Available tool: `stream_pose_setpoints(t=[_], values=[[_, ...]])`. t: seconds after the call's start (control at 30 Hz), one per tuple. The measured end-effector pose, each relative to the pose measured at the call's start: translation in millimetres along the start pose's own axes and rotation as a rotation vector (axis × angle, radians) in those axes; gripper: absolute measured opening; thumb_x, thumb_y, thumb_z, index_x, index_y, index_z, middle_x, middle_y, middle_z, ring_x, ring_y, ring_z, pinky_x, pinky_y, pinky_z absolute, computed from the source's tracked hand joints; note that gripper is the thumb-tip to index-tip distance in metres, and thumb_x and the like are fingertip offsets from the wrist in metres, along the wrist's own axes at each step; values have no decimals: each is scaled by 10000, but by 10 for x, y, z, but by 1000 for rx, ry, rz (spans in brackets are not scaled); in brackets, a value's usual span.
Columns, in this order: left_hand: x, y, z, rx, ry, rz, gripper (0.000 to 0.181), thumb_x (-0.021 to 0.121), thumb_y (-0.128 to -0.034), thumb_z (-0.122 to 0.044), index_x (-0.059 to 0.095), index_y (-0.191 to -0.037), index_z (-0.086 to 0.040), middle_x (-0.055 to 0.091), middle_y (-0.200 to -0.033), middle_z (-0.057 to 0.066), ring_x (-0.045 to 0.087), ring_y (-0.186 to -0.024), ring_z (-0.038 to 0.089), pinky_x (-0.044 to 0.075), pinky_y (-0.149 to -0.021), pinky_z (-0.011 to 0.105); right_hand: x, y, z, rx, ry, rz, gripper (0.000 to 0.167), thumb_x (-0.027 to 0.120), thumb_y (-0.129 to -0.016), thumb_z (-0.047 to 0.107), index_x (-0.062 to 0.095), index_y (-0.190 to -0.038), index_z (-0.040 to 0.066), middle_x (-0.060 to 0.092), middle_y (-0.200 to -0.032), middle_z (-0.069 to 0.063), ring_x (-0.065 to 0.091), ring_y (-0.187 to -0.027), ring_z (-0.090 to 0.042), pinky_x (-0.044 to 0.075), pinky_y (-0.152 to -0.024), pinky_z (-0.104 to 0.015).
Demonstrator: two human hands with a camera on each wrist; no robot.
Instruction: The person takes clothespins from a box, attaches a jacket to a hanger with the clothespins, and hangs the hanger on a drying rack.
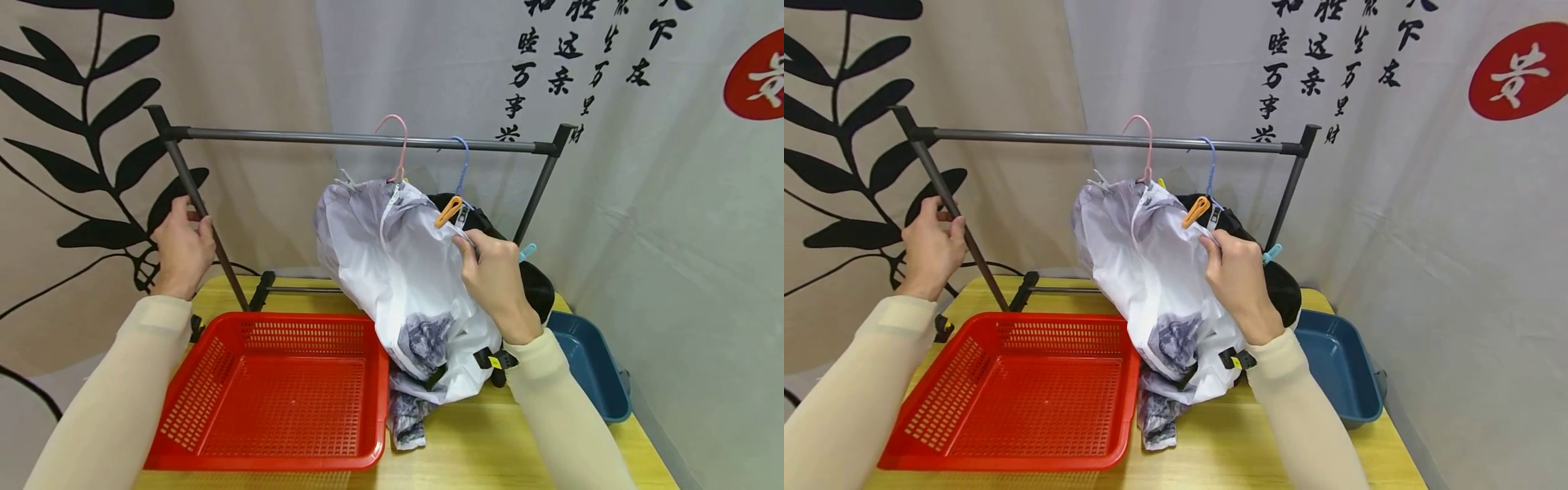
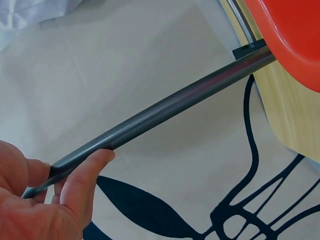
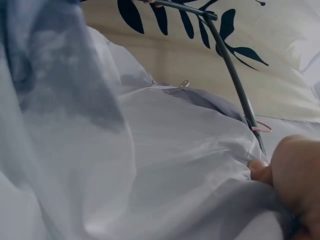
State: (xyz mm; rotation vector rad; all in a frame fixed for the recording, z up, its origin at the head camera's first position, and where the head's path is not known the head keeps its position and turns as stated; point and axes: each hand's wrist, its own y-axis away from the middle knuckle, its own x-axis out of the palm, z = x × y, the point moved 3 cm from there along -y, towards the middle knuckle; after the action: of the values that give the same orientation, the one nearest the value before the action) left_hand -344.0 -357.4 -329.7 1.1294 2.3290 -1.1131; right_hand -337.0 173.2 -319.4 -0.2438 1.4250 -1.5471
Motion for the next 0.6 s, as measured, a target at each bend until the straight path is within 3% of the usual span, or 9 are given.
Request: stream_pose_setpoints(t=[0.07, 0.13, 0.17, 0.2, 0.27, 0.37, 0.43, 0.6], values=[[7, 7, -6, 0, 2, 4, 519, 518, -1248, -208, 427, -1737, -58, 653, -1524, 337, 763, -1143, 515, 667, -826, 352, 60, 28, -35, -11, 5, 10, 229, 766, -1135, 158, 783, -949, 27, 623, -644, -69, 514, -538, -191, 348, -550, -286], [9, 11, -12, 2, 1, 3, 519, 516, -1249, -205, 424, -1737, -57, 652, -1524, 336, 762, -1143, 512, 687, -921, 566, 100, 55, -38, -17, 4, 20, 267, 755, -1146, 169, 753, -914, 37, 590, -632, -61, 491, -535, -184, 340, -543, -291], [8, 12, -14, 3, -1, 1, 518, 516, -1249, -205, 424, -1737, -57, 652, -1523, 336, 762, -1141, 511, 682, -934, 592, 128, 75, -56, -18, 10, 28, 285, 750, -1153, 184, 738, -900, 55, 569, -627, -45, 477, -534, -169, 334, -541, -282], [6, 10, -15, 3, 0, -2, 516, 516, -1249, -204, 427, -1735, -57, 654, -1522, 336, 763, -1138, 512, 691, -915, 533, 153, 94, -61, -19, 12, 37, 292, 745, -1158, 188, 727, -896, 61, 556, -629, -38, 467, -534, -161, 327, -540, -278], [1, 7, -15, 5, -1, -6, 514, 517, -1248, -207, 434, -1731, -56, 657, -1520, 336, 765, -1131, 511, 634, -816, 286, 195, 128, -69, -18, 21, 55, 303, 733, -1168, 198, 714, -894, 69, 548, -636, -27, 461, -538, -152, 326, -536, -272], [-2, 5, -17, 11, 6, -6, 514, 522, -1246, -208, 437, -1729, -54, 657, -1520, 338, 767, -1129, 517, 374, -691, 25, 233, 170, -76, -1, 31, 73, 290, 730, -1171, 203, 725, -923, 55, 555, -648, -24, 474, -553, -141, 337, -540, -263], [-1, 7, -20, 14, 15, -3, 518, 525, -1245, -204, 433, -1731, -51, 654, -1520, 342, 767, -1134, 524, 309, -661, -32, 211, 175, -19, 15, 27, 84, 276, 729, -1170, 194, 736, -949, 29, 559, -650, -39, 486, -558, -153, 345, -541, -274], [2, 18, -18, 13, 25, 0, 517, 527, -1245, -201, 431, -1730, -52, 652, -1515, 343, 762, -1128, 529, 316, -654, -44, 112, 156, 182, 56, 49, 123, 236, 732, -1164, 158, 739, -986, 4, 561, -673, -67, 519, -590, -202, 368, -572, -314]])
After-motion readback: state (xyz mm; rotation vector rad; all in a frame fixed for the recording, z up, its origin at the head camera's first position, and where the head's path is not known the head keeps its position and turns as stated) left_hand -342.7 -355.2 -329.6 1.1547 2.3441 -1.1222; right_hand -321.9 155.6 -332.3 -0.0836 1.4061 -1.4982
